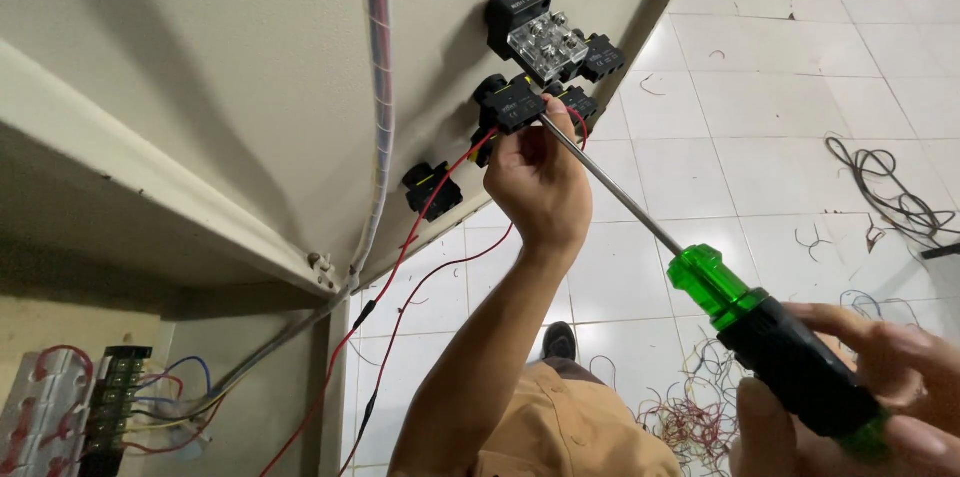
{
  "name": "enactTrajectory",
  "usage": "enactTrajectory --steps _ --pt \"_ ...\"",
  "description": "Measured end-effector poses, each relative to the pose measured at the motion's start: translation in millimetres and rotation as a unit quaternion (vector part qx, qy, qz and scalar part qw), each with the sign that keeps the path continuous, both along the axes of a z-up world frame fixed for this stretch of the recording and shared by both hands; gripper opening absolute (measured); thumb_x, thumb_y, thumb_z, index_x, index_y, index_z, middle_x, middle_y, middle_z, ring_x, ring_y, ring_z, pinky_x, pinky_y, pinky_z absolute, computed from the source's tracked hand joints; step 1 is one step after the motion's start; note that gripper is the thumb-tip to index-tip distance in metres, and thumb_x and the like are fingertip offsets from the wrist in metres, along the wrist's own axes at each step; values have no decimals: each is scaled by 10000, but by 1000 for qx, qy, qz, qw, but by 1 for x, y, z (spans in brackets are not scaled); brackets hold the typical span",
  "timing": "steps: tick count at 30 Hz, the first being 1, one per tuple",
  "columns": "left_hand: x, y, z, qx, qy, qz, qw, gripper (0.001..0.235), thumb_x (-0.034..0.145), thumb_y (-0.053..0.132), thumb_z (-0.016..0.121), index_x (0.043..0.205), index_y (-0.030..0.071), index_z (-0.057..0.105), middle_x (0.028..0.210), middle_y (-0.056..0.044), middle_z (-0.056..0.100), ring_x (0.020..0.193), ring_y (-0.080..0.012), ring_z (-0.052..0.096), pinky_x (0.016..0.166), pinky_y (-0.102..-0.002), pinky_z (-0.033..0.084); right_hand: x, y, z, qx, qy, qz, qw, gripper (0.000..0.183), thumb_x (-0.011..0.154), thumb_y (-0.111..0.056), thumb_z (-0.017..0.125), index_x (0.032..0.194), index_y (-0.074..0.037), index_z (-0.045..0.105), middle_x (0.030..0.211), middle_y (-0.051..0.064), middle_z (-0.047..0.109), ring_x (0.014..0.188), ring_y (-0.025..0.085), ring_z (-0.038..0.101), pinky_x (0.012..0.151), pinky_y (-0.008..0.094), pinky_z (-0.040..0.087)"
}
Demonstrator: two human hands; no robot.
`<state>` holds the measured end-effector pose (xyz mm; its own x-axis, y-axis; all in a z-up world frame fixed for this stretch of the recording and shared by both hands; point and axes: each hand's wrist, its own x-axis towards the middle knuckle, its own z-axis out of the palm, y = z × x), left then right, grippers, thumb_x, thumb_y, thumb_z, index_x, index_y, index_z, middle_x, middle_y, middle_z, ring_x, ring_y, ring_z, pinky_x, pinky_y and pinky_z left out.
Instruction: The person connects red wires to terminals on black electrical components mounted inside a control panel. They use a green-handled screwdriver to tighten the terminal screws and secure the connections. The person occasionally bends wires and adjusts their position while working.
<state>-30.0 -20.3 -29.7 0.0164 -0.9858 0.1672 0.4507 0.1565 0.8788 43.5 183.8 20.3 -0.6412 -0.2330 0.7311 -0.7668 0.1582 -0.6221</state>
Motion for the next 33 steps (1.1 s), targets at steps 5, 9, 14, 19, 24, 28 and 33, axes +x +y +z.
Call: enactTrajectory --steps 5,9,14,19,24,28,33 --pt "-1 -2 -5 -12 11 -4 1000 160 958 162 691 994 18 751 803 -39 741 737 -86 651 701 -281 580 -24 26 -8 99 112 -23 988 462 1068 -213 577 1290 161 422 1180 392 575 1050 392 598 957 440 509" --pt "1 -2 -3 -23 18 -13 999 157 969 156 679 997 14 742 778 -37 726 703 -93 643 686 -277 575 -8 22 13 183 -62 -73 979 529 984 -132 591 1336 253 506 1066 274 617 830 269 574 829 317 433" --pt "1 -2 -1 11 2 -14 1000 171 957 179 688 907 25 744 713 -14 703 663 -76 606 652 -273 542 -20 39 -8 110 139 11 984 406 1044 -48 757 1220 -19 392 1369 367 573 1140 385 662 989 408 540" --pt "3 -1 0 6 3 -21 1000 174 958 188 683 905 29 732 698 -8 685 660 -77 593 657 -279 539 -11 28 6 138 26 -49 989 509 1003 -240 634 1268 134 412 1037 303 621 928 336 611 924 405 472" --pt "1 -1 -1 -11 -9 -3 1000 190 958 180 685 876 17 738 696 -22 697 650 -80 598 624 -275 533 2 12 19 142 -17 -67 987 316 823 122 639 1083 261 525 1544 472 406 1429 433 517 1016 384 448" --pt "1 -1 -2 -11 11 -14 1000 158 968 163 669 923 25 733 739 -37 715 665 -102 637 651 -276 567 -17 32 -1 113 29 -23 993 357 1002 -121 584 1141 103 344 1245 378 551 915 402 630 843 434 518" --pt "2 -1 -2 -23 11 -11 1000 166 974 166 662 919 21 723 725 -40 703 651 -102 626 636 -275 554 -19 30 18 179 -139 -85 970 544 933 -239 566 1219 224 541 974 309 574 675 293 560 536 349 382"
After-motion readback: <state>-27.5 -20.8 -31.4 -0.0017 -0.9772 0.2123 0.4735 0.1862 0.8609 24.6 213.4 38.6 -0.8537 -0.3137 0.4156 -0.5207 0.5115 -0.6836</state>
